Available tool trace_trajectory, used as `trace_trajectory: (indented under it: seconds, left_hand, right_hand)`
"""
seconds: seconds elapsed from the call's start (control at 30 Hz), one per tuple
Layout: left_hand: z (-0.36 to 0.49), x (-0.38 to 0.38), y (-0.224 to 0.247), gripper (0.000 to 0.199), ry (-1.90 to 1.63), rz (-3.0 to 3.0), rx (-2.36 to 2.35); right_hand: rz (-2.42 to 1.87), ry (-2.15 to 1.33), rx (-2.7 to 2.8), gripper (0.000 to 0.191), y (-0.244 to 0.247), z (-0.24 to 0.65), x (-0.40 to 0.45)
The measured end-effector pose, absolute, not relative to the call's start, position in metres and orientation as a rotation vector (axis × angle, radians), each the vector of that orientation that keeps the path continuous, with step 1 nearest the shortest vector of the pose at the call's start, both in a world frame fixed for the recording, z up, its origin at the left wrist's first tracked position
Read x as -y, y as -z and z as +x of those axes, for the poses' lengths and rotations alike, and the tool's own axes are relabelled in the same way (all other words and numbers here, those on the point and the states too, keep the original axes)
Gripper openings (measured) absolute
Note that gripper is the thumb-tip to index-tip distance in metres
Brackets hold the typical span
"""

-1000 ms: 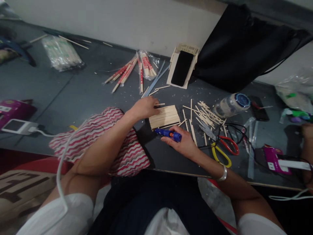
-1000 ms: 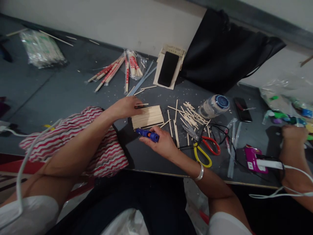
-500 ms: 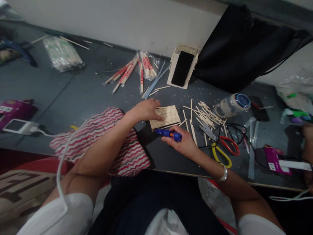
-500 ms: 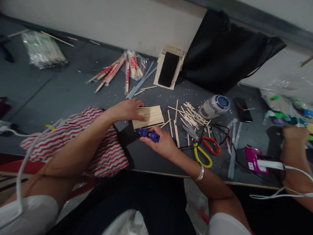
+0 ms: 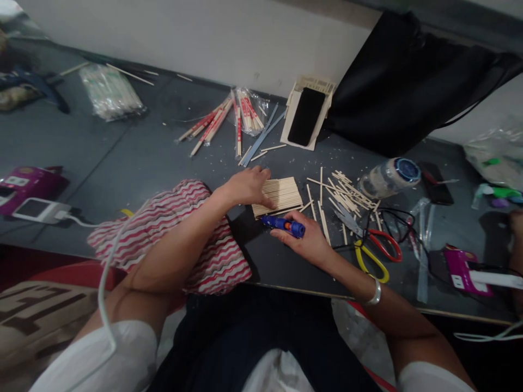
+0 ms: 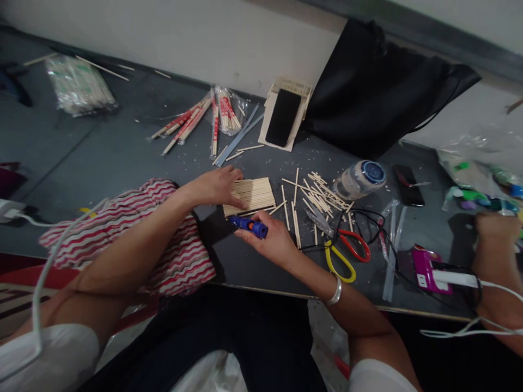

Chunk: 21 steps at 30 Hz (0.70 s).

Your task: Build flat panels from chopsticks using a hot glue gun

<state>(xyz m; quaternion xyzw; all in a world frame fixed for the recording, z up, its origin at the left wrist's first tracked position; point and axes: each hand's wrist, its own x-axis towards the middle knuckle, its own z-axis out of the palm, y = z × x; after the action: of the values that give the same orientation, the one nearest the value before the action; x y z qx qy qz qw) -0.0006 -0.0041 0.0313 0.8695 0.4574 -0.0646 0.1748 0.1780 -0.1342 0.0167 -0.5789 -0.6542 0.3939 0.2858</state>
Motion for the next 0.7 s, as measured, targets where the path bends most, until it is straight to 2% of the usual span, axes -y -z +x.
trace_trajectory:
  seconds: [0.7]
  left_hand:
    - [0.001,0.0022,-0.0306,0.077,0.2,2.405,-1.277]
  right_hand:
    - [-1.548,-0.995,1.812,0.031,-0.0143,0.1794,0.1331]
